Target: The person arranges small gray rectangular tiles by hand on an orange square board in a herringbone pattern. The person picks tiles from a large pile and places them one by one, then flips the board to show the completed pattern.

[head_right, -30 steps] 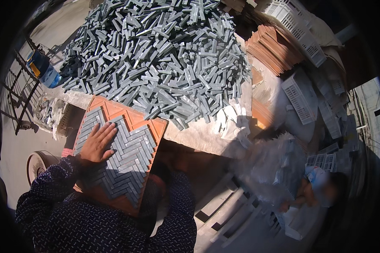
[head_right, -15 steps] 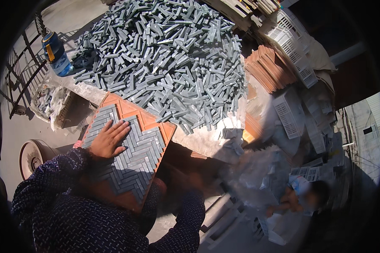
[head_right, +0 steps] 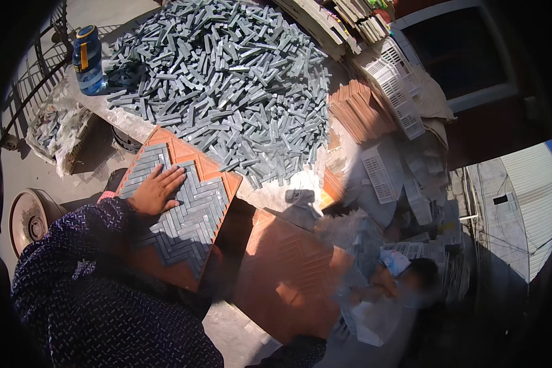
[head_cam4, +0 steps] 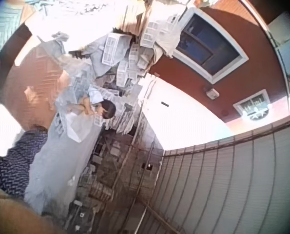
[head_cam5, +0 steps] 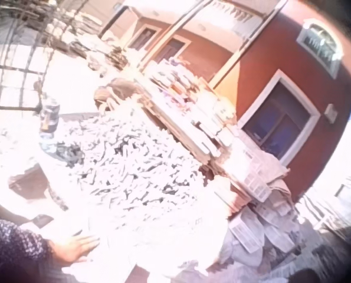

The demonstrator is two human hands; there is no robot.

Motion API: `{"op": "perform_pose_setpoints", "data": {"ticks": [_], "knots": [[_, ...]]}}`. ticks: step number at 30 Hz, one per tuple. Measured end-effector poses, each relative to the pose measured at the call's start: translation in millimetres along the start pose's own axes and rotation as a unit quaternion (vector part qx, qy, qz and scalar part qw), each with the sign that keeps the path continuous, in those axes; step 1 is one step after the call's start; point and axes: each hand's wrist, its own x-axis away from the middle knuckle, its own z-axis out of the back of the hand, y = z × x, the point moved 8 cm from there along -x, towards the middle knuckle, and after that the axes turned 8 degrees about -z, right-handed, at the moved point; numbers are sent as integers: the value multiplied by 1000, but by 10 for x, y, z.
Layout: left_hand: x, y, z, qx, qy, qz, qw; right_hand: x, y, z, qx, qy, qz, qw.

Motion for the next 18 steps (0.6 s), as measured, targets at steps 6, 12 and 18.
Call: {"op": "perform_pose_setpoints", "data": {"ticks": [6,12,18], "knots": [[-45,236,120,50,40,-40,997,-35,-510,379,-379,-45,-18,924],[70,691,496,324,101,-21,941,149,-1293,165,-592,-42,-6,805],[117,1991,1161,425,214,-222,851,419,-1131,112,-343,161,211,901]]}}
